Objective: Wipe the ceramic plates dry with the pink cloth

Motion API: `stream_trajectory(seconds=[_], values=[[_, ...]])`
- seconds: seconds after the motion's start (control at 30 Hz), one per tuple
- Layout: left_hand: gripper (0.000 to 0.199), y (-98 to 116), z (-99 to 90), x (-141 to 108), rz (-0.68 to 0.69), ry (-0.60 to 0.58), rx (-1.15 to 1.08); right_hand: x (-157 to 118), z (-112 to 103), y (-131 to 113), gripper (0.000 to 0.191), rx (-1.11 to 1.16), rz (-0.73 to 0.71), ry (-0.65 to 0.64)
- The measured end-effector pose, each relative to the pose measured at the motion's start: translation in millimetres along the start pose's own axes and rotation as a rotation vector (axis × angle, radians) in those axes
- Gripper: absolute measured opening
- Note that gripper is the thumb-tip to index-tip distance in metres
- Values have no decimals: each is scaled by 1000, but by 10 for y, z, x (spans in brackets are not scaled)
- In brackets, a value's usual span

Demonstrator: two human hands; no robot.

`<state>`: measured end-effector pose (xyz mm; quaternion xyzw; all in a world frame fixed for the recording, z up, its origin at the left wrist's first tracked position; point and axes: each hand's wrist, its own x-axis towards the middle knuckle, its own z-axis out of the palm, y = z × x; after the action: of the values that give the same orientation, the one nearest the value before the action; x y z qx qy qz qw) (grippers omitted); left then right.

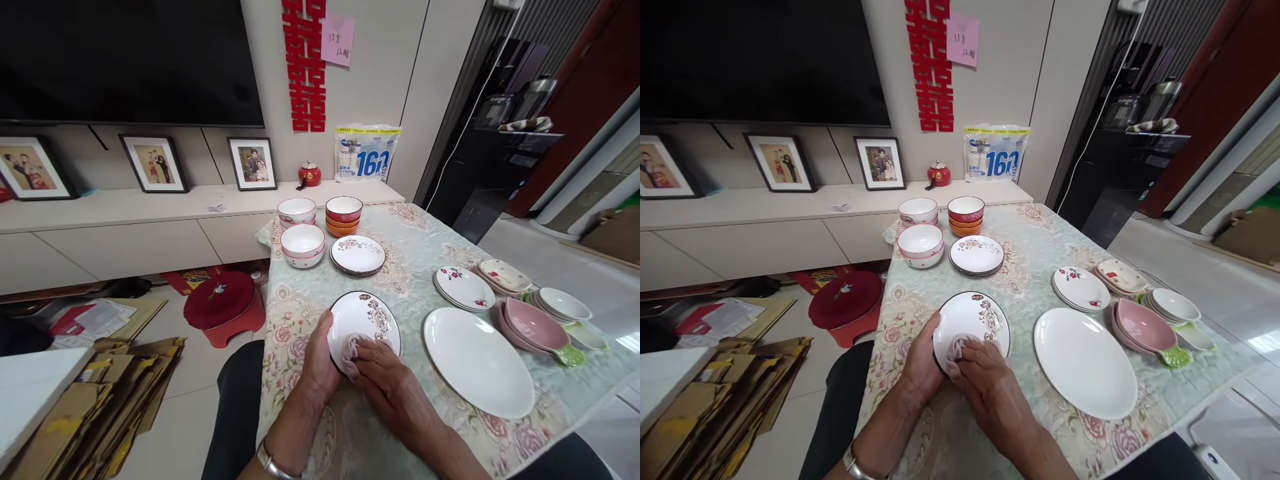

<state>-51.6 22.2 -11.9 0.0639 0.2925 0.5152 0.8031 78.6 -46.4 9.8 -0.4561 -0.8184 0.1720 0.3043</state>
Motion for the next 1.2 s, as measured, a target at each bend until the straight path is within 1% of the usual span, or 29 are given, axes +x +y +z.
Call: stream_trajectory(seconds=[0.07,0.1,0.27,0.37,0.5,0.6,0.67,0.77,0.83,0.9,0.97,1.0,1.03,1.07,1.1,1.17,1.2], values=[[56,1,5,0,-82,8,-5,-26,22,16,23,-8,-9,22],[57,3,9,-3,-95,14,-3,-35,36,23,23,-14,-12,35],[54,11,28,-27,-87,25,2,-6,100,37,22,-75,1,114],[49,18,33,-37,-57,31,16,116,110,51,22,-155,2,146],[41,27,26,-36,-24,67,40,355,112,120,21,-186,-29,139],[39,22,6,-24,53,85,40,494,119,194,21,-203,-68,161],[39,12,-9,-16,99,93,48,535,120,247,21,-229,-59,174],[40,-5,-18,-15,116,111,88,519,115,350,19,-274,17,216],[41,-10,-12,-21,122,120,116,474,113,453,17,-304,75,300],[42,-9,-1,-31,123,115,131,422,110,581,16,-317,131,421],[43,-1,11,-41,109,96,133,376,97,707,23,-284,212,528],[44,5,16,-45,94,87,131,358,83,758,31,-246,273,548],[45,13,20,-49,80,81,125,346,61,796,42,-197,346,540],[46,22,23,-52,67,81,119,338,32,818,50,-137,422,504],[48,32,25,-55,58,87,111,335,-3,826,54,-71,490,450],[50,56,25,-63,45,96,98,341,-84,808,51,61,579,349],[51,70,24,-68,37,96,95,346,-123,791,47,122,595,318]])
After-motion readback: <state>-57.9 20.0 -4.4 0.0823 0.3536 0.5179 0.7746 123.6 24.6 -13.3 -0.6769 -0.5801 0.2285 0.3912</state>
